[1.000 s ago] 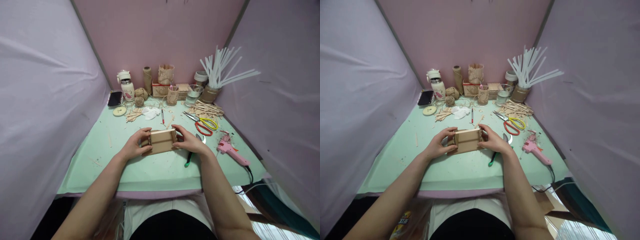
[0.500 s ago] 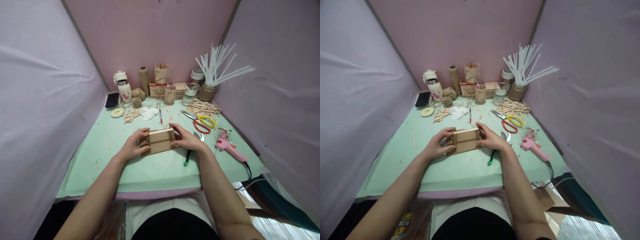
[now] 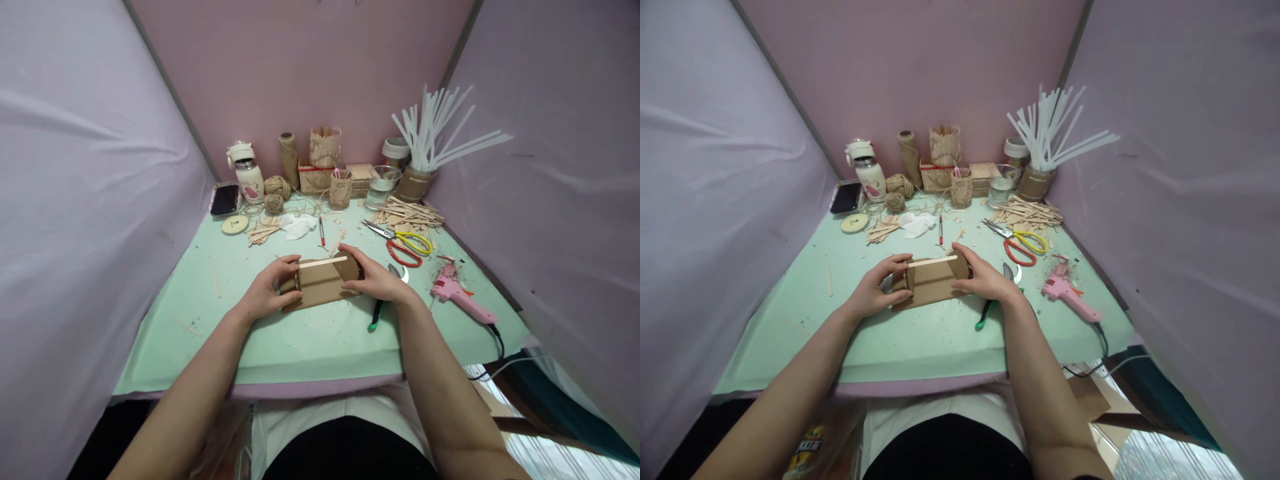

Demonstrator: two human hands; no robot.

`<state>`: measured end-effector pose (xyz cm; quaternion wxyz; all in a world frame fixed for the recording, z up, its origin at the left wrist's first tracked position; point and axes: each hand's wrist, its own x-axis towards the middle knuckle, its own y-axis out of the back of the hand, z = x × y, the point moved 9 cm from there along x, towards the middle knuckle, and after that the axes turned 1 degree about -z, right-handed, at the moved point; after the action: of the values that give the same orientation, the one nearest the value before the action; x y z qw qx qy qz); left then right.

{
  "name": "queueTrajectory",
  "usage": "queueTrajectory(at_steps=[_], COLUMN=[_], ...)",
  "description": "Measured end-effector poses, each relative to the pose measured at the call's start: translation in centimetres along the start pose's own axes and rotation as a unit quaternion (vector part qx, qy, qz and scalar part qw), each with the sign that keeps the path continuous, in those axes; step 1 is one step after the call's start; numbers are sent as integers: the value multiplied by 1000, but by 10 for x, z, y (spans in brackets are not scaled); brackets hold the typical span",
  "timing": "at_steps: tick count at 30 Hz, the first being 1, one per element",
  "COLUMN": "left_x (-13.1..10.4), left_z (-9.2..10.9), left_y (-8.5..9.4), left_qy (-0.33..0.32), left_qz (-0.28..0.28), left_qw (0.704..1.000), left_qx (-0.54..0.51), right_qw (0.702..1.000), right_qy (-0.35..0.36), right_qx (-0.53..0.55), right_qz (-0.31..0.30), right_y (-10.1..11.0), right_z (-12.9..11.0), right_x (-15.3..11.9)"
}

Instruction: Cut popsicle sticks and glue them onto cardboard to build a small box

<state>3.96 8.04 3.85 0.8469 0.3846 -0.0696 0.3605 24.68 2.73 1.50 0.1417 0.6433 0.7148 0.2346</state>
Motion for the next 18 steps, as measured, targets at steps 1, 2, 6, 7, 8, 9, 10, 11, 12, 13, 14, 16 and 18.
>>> queueTrajectory(at_steps=[1, 2, 6, 7, 8, 9, 10, 11, 12, 13, 14, 16, 18], left_x=[0, 0, -1, -1, -1, -1, -1, -1, -1, -1, -1, -1, -2], left_z=[0, -1, 0, 0, 0, 0, 0, -1, -1, -1, -1, -1, 0], left_y=[0, -1, 0, 0, 0, 0, 0, 0, 0, 0, 0, -1, 0], left_qy=[1, 3, 4, 2, 1, 0, 0, 0, -1, -2, -3, -3, -1], left_qz=[-1, -2, 1, 2, 3, 4, 4, 4, 4, 4, 3, 2, 3], left_qw=[1000, 1000, 1000, 1000, 1000, 1000, 1000, 1000, 1000, 1000, 1000, 1000, 1000], left_qx=[2, 3, 4, 3, 2, 1, 0, 0, -1, -1, -2, -4, -6], right_qw=[1000, 1000, 999, 999, 999, 999, 998, 997, 995, 992, 989, 981, 973], right_qy=[3, 3, -7, -13, -18, -24, -28, -32, -35, -36, -34, -24, -13], right_qx=[-3, -7, -26, -26, -22, -18, -14, -13, -16, -23, -34, -58, -74], right_qz=[2, 5, 20, 25, 32, 42, 56, 73, 93, 115, 138, 185, 218], right_y=[0, 0, -3, -5, -7, -9, -11, -12, -13, -14, -16, -18, -21], right_z=[-1, -1, -1, -2, -2, -3, -4, -6, -7, -9, -11, -16, -20], right_x=[0, -1, -4, -4, -5, -5, -5, -5, -5, -6, -7, -9, -12])
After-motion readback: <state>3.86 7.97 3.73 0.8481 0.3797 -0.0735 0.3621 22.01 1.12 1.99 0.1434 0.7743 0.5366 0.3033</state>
